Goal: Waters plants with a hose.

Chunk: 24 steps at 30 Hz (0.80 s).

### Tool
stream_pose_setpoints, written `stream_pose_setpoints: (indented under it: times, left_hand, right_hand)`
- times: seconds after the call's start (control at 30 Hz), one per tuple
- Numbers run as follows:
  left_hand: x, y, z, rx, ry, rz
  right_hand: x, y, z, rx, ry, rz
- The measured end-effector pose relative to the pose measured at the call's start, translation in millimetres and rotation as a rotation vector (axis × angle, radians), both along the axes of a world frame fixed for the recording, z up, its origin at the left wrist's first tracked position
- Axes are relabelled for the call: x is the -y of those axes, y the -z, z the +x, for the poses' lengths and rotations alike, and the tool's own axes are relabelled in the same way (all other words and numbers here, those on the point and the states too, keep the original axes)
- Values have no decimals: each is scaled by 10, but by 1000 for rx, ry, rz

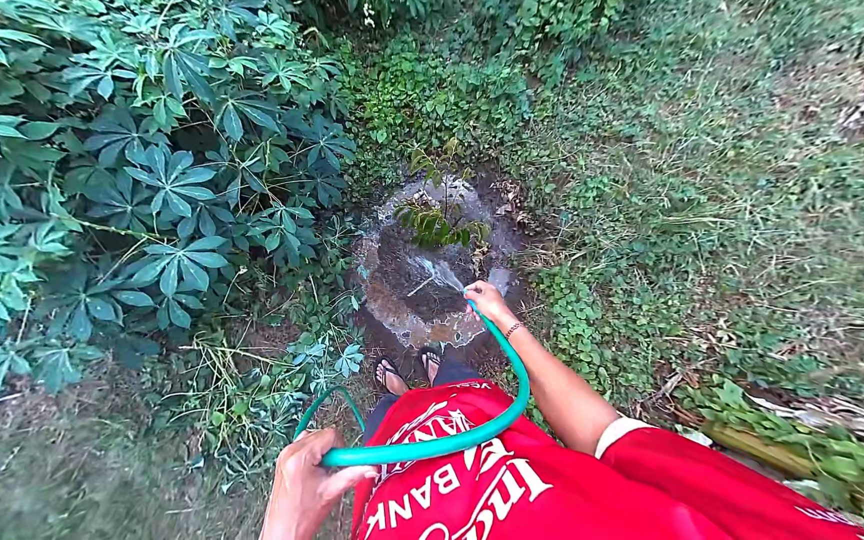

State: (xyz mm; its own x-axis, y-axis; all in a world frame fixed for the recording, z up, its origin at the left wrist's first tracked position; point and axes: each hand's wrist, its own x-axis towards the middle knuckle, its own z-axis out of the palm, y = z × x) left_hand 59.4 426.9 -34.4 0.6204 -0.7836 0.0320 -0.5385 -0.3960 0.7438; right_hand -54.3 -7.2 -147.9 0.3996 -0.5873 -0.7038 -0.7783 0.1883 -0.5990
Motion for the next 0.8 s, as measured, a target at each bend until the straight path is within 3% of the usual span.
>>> stream_pose_setpoints:
  times: [0.5, 0.8]
  left_hand:
    - [179, 79, 92, -3, 66, 11]
    - [205, 102, 115, 5, 85, 7]
  right_hand:
    - [378, -386, -239, 102, 260, -194]
    - [409, -278, -476, 56, 357, -223]
